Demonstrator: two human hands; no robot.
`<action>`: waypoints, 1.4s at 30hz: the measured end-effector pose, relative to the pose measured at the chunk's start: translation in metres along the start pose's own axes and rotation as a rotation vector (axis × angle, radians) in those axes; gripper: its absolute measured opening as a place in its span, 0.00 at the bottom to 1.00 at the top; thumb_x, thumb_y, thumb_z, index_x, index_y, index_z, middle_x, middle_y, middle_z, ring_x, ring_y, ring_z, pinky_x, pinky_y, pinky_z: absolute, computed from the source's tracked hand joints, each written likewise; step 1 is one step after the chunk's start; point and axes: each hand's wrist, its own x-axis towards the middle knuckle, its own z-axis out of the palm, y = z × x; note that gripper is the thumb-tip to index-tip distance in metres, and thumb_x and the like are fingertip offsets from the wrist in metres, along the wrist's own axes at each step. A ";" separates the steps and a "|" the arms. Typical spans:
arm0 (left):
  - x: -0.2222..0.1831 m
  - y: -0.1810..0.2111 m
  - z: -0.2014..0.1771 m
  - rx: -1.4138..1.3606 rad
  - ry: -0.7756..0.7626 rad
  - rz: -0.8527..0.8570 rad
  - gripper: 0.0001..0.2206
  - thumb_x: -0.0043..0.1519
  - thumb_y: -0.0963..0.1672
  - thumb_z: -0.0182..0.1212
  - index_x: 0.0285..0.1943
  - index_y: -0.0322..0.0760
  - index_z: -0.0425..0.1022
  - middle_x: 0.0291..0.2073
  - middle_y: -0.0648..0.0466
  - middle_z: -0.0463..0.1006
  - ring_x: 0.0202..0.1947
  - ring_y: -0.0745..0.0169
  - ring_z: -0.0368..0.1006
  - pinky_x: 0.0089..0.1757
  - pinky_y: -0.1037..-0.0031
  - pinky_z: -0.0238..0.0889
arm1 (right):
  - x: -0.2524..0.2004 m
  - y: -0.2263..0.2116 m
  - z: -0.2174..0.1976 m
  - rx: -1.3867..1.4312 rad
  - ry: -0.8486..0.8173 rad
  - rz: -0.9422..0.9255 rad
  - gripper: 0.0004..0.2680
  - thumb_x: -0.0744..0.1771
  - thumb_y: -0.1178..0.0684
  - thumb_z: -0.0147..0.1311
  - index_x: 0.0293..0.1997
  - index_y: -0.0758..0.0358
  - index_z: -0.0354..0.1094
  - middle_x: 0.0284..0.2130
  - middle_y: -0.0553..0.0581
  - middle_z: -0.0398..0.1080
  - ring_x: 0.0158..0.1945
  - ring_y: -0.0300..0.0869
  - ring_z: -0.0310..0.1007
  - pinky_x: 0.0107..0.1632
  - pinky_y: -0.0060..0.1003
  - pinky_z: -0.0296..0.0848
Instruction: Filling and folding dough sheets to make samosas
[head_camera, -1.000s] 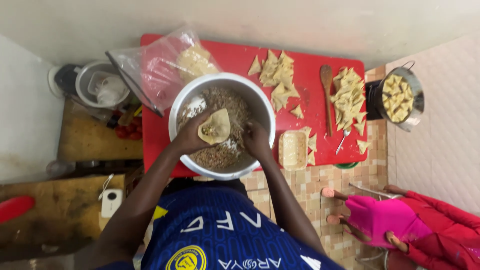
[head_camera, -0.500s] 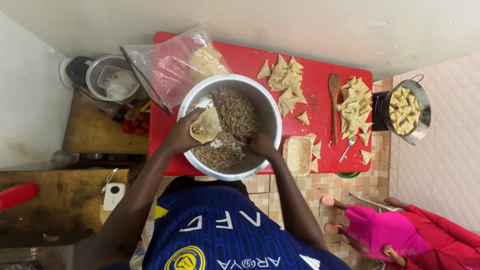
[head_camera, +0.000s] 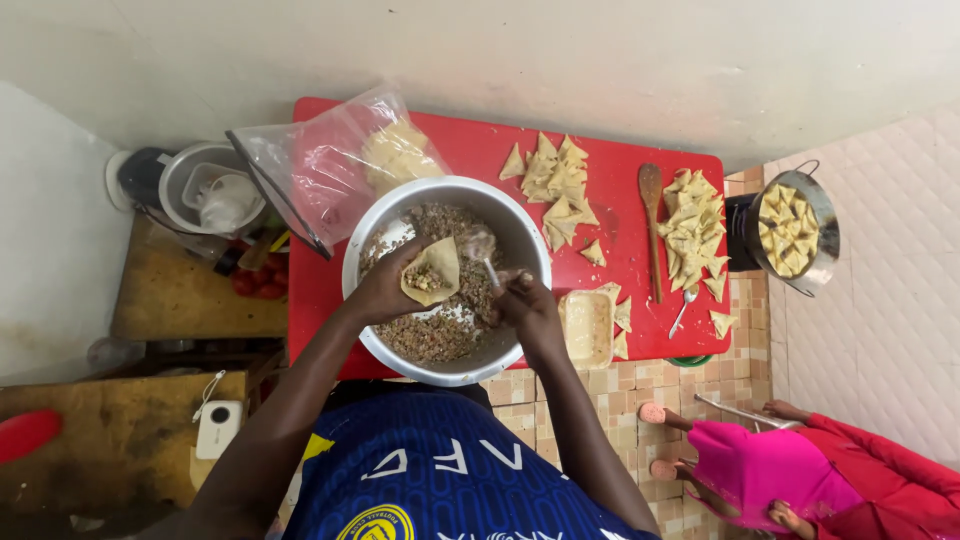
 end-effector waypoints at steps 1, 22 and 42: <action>-0.003 0.008 0.001 0.001 0.002 -0.003 0.37 0.48 0.39 0.88 0.69 0.39 0.76 0.52 0.40 0.87 0.56 0.47 0.82 0.60 0.52 0.72 | -0.001 -0.011 0.002 0.001 -0.003 0.002 0.03 0.72 0.62 0.60 0.50 0.69 0.75 0.28 0.56 0.74 0.28 0.44 0.80 0.32 0.34 0.80; -0.001 0.008 0.049 -0.429 -0.098 -0.137 0.22 0.56 0.35 0.82 0.59 0.26 0.83 0.38 0.34 0.89 0.34 0.46 0.89 0.38 0.64 0.84 | -0.023 -0.086 0.036 -0.331 -0.065 -0.674 0.05 0.68 0.68 0.60 0.37 0.67 0.79 0.23 0.58 0.75 0.26 0.40 0.71 0.32 0.35 0.73; 0.004 0.051 0.077 -0.480 -0.065 -0.253 0.08 0.61 0.34 0.78 0.49 0.26 0.90 0.36 0.39 0.90 0.36 0.52 0.85 0.41 0.63 0.78 | -0.024 -0.046 0.036 -0.768 0.124 -0.599 0.21 0.64 0.45 0.78 0.60 0.64 0.80 0.38 0.67 0.80 0.43 0.64 0.84 0.46 0.56 0.83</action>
